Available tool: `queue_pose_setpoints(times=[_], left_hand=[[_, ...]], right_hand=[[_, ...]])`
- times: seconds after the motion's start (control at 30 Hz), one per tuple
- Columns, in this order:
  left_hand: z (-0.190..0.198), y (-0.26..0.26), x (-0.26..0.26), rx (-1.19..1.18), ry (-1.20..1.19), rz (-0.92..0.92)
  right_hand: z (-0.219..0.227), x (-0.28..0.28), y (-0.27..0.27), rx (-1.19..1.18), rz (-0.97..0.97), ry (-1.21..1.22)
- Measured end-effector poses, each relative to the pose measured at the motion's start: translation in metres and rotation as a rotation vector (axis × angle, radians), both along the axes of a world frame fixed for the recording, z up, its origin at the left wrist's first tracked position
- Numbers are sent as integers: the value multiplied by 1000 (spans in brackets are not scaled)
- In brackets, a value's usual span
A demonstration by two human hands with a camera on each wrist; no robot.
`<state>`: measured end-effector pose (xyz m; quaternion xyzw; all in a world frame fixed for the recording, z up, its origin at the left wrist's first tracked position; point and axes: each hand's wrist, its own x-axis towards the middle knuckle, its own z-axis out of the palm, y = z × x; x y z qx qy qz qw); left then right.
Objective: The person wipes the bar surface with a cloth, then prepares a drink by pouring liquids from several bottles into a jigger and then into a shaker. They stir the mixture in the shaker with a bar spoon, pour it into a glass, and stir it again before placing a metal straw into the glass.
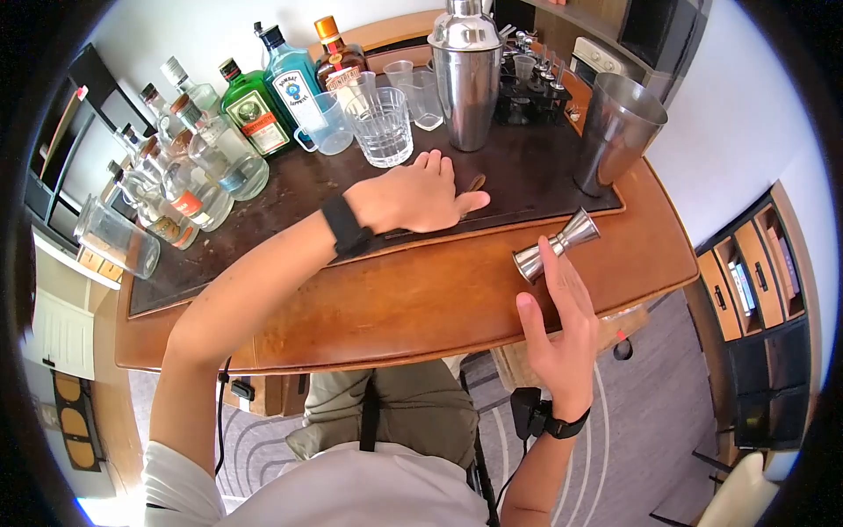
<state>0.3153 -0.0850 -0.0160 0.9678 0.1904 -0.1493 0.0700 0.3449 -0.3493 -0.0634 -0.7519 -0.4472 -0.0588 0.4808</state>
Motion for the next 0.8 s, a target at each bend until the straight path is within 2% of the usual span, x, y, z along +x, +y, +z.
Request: queue_pose_setpoints(times=[0.07, 0.23, 0.43, 0.53, 0.67, 0.8], left_hand=[[2, 5, 10, -7, 19, 41], [0, 11, 10, 11, -6, -1], [6, -24, -49, -68, -72, -196], [-14, -48, -70, -111, -241, -352], [-33, -77, -108, -62, -527, -427], [-18, -83, -168, -107, -457, -403]], right_hand=[[1, 0, 0, -2, 2, 8], [2, -1, 0, -15, 5, 10], [1, 1, -1, -6, 16, 13], [-1, 2, -2, 22, 7, 76], [3, 1, -2, 12, -3, 114], [0, 0, -2, 8, -11, 118]])
